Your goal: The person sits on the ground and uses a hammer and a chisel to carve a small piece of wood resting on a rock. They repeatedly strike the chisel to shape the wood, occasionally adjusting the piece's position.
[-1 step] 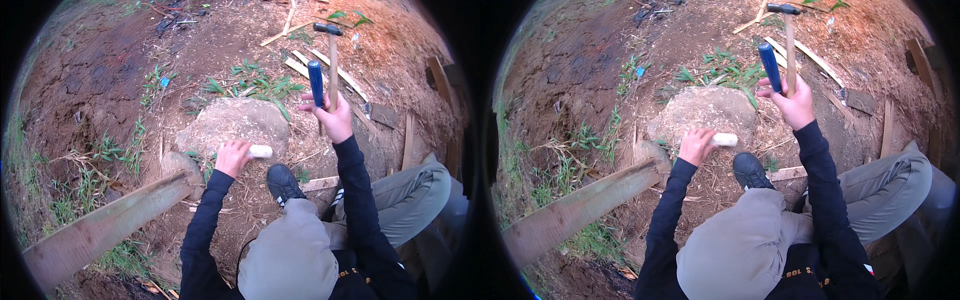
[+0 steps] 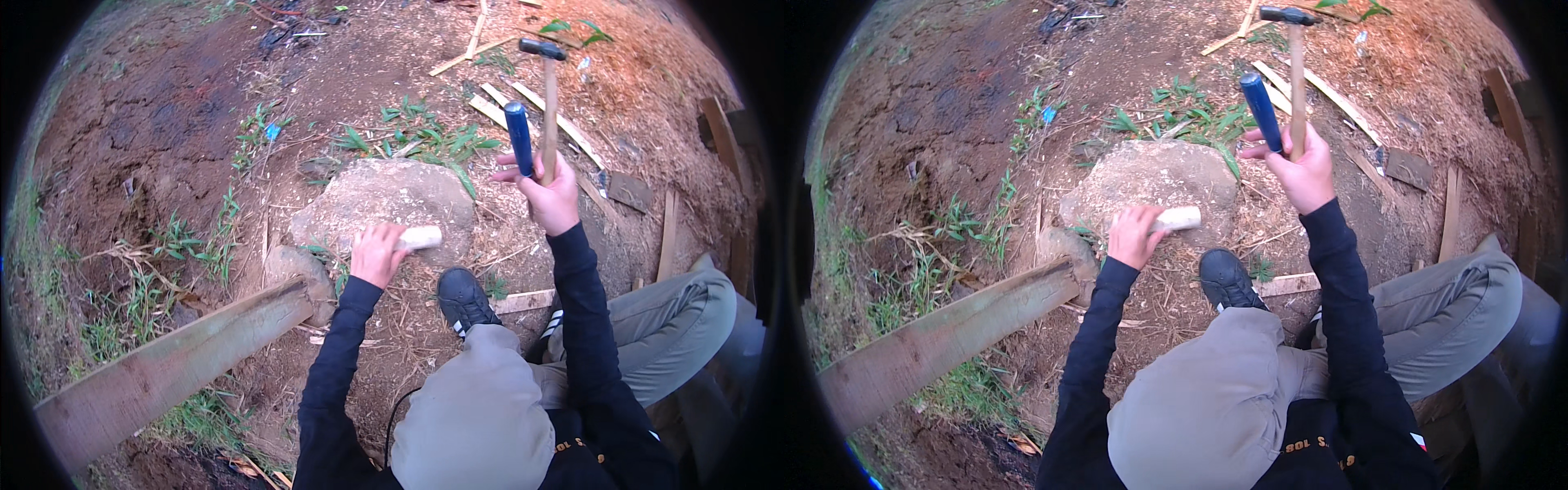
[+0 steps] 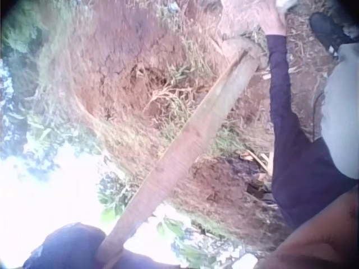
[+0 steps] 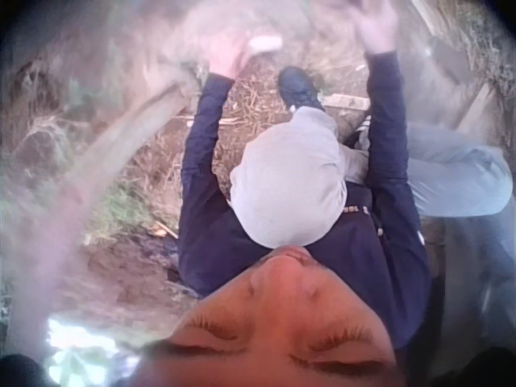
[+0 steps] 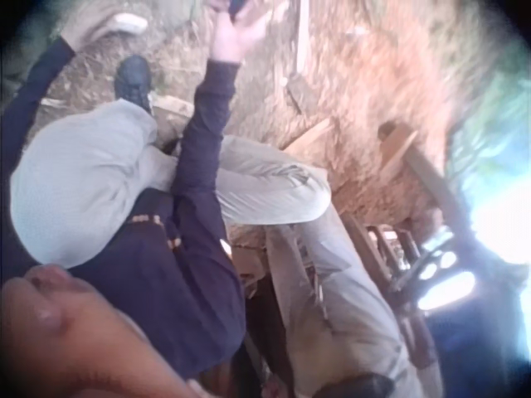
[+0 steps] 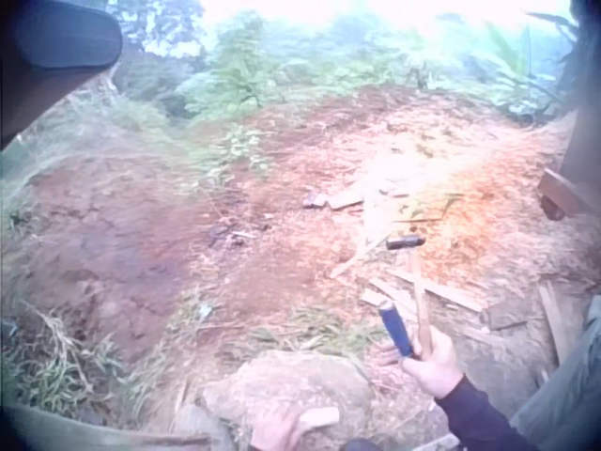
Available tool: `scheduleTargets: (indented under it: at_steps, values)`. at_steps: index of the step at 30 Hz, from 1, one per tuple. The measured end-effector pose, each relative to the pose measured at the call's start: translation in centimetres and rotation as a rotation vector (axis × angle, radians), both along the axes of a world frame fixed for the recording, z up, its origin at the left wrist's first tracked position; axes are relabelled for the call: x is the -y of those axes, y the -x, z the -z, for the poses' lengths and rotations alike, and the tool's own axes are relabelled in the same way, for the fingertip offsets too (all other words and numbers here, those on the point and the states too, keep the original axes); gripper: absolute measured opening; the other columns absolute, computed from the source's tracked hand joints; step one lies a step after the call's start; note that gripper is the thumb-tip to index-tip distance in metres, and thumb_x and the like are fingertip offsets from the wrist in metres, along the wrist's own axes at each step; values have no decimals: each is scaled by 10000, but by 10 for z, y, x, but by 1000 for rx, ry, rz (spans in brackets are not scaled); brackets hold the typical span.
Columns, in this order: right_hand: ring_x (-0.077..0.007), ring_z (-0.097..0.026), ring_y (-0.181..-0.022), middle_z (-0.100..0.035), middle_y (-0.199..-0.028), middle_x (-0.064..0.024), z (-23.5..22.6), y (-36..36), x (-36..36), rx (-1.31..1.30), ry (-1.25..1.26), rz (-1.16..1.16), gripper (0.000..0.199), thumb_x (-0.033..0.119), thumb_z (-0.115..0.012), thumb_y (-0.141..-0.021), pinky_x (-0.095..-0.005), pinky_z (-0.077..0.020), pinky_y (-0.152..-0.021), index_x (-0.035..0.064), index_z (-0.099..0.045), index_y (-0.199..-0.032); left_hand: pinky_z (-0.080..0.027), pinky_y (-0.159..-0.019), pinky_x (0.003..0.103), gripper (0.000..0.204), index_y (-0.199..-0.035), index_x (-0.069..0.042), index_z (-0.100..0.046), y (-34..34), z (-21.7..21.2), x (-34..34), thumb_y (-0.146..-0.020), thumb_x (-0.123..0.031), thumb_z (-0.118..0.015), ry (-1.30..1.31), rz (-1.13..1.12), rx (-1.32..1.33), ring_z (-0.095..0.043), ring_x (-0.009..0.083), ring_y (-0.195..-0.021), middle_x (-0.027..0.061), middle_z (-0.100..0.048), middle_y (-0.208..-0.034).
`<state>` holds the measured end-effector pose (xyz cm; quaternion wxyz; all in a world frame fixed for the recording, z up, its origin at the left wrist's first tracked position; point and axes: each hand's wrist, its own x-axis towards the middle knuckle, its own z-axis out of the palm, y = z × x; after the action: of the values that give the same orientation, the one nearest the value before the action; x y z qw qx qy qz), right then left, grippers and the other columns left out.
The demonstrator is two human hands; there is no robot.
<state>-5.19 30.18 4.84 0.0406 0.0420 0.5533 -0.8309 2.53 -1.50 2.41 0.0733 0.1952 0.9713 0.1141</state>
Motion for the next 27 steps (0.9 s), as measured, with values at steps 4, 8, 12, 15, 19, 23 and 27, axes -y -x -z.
scheduleTargets:
  at_steps: [4, 8, 12, 15, 19, 23, 27]
  values:
    - [-333, -692, -930, -627, -1061, -268, -9, 0, 4, 27, -16, -22, 291, -160, -499, -788, -394, -561, -828, 77, -334, -830, -486, -746, 393, 490, -912, -9, -554, -20, 24, -12, -710, -357, -833, -203, -585, 48, -599, 251, -833, 134, -615, -871]
    - [-338, -691, -940, -622, -1065, -268, -8, -5, 6, 26, -6, -70, 291, -156, -502, -810, -395, -560, -841, 78, -333, -841, -516, -672, 363, 612, -1013, 17, -502, -44, 55, -37, -706, -395, -835, -432, -765, 269, -632, 230, -724, 117, -608, -785]
    - [-347, -689, -947, -618, -1074, -275, -3, -7, 11, -4, -15, -102, 305, -157, -506, -804, -400, -559, -842, 83, -325, -857, -512, -626, 376, 689, -1181, 18, -418, -45, 56, -63, -755, -368, -798, -422, -721, 196, -638, 254, -653, 111, -610, -721]
    - [-350, -689, -947, -616, -1087, -280, -5, -9, 16, -4, -16, -138, 306, -158, -502, -804, -403, -559, -844, 83, -321, -855, -516, -618, 392, 691, -1283, -5, -399, -34, 50, -54, -797, -331, -767, -469, -764, 305, -635, 261, -606, 98, -608, -656]
    - [-356, -688, -944, -620, -1076, -287, -11, -11, 25, 10, -28, -187, 307, -140, -536, -826, -415, -571, -825, 81, -326, -855, -527, -627, 424, 743, -1381, -90, -343, -22, 44, -43, -805, -303, -761, -490, -535, 381, -661, 302, -637, 126, -617, -656]
    - [-347, -694, -918, -625, -1059, -284, -10, -19, 40, 123, 101, -214, 280, -95, -568, -864, -420, -588, -795, 70, -342, -861, -523, -569, 366, 673, -1389, -109, -409, -18, 53, -38, -820, -220, -751, -507, -458, 272, -649, 221, -590, 72, -568, -621]
    - [-333, -700, -888, -631, -1048, -274, 0, -26, 49, 112, 36, -218, 253, -51, -582, -893, -410, -598, -772, 58, -356, -865, -533, -595, 326, 573, -1347, -99, -476, -11, 55, -20, -835, -155, -728, -745, -502, 492, -632, 190, -640, 72, -551, -765]
